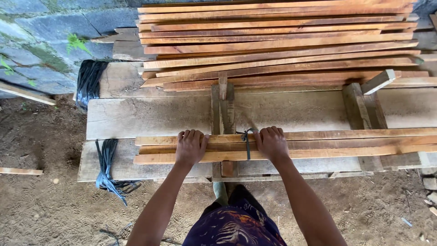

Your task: Gathering and tying together thin wooden strips using rubber bands on a workbench.

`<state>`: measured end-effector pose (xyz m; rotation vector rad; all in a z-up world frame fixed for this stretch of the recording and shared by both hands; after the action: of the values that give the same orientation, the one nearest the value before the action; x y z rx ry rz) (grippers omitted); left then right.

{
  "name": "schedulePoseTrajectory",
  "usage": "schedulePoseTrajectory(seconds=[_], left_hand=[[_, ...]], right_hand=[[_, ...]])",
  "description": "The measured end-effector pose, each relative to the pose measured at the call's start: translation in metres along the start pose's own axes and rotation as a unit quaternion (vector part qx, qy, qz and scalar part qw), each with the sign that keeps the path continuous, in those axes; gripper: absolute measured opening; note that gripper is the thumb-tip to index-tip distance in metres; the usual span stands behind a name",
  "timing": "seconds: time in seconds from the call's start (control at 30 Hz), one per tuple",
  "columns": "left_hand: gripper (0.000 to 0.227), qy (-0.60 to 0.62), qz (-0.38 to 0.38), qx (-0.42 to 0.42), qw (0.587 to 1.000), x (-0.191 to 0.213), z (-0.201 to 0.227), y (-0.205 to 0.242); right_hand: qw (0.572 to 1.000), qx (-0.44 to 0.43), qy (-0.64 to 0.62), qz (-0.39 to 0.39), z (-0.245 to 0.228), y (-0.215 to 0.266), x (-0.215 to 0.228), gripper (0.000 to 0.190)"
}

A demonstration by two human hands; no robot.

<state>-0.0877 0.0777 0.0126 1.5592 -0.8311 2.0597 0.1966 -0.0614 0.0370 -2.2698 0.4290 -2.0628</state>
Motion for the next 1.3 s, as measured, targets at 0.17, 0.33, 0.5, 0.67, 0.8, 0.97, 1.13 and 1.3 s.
schedulePoseTrajectory(seconds=[0.17, 0.33, 0.5, 0.67, 0.8, 0.97, 1.13, 1.3], left_hand=[[0.036, 0.015, -0.005, 0.019, 1.0, 0.006, 0.002, -0.001], [0.03, 0.019, 0.011, 0.018, 1.0, 0.01, 0.006, 0.007], [0.029, -0.016, 0.088, 0.064, 0.994, 0.03, 0.01, 0.01], [0.061, -0.012, -0.068, 0.204, 0.976, 0.026, 0.013, 0.037], [0.068, 0.01, -0.107, 0.155, 0.982, 0.049, 0.02, 0.044], [0.072, 0.009, -0.052, 0.067, 0.996, 0.037, 0.014, 0.065], [0.082, 0.008, -0.052, -0.039, 0.998, 0.038, -0.005, 0.083], [0.087, -0.041, -0.13, -0.019, 0.991, 0.053, -0.073, 0.111]], right_hand=[[1.0, -0.006, 0.002, -0.017, 0.0, -0.002, 0.003, 0.047], [0.999, -0.018, -0.004, -0.043, -0.022, 0.004, 0.029, 0.05], [0.999, -0.035, 0.001, 0.001, -0.003, 0.008, 0.008, 0.04], [0.995, -0.047, 0.034, 0.082, -0.001, 0.022, 0.004, 0.027], [0.993, -0.101, 0.029, 0.045, -0.019, 0.033, 0.023, 0.04], [0.939, -0.233, -0.073, -0.243, -0.032, 0.044, 0.003, 0.079], [0.904, -0.243, -0.133, -0.325, -0.051, 0.019, -0.021, 0.109], [0.885, -0.141, -0.229, -0.379, -0.202, -0.001, 0.099, 0.092]])
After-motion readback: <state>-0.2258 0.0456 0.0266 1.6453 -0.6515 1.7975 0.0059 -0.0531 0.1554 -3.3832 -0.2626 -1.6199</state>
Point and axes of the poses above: each hand's wrist, its own y-axis away from the middle knuckle, its own x-axis out of the back of the hand, z = x × y, the point moved 6 cm from there along -y, towards the middle knuckle, and after that the axes turned 12 degrees about -z, right-handed, at the moved point
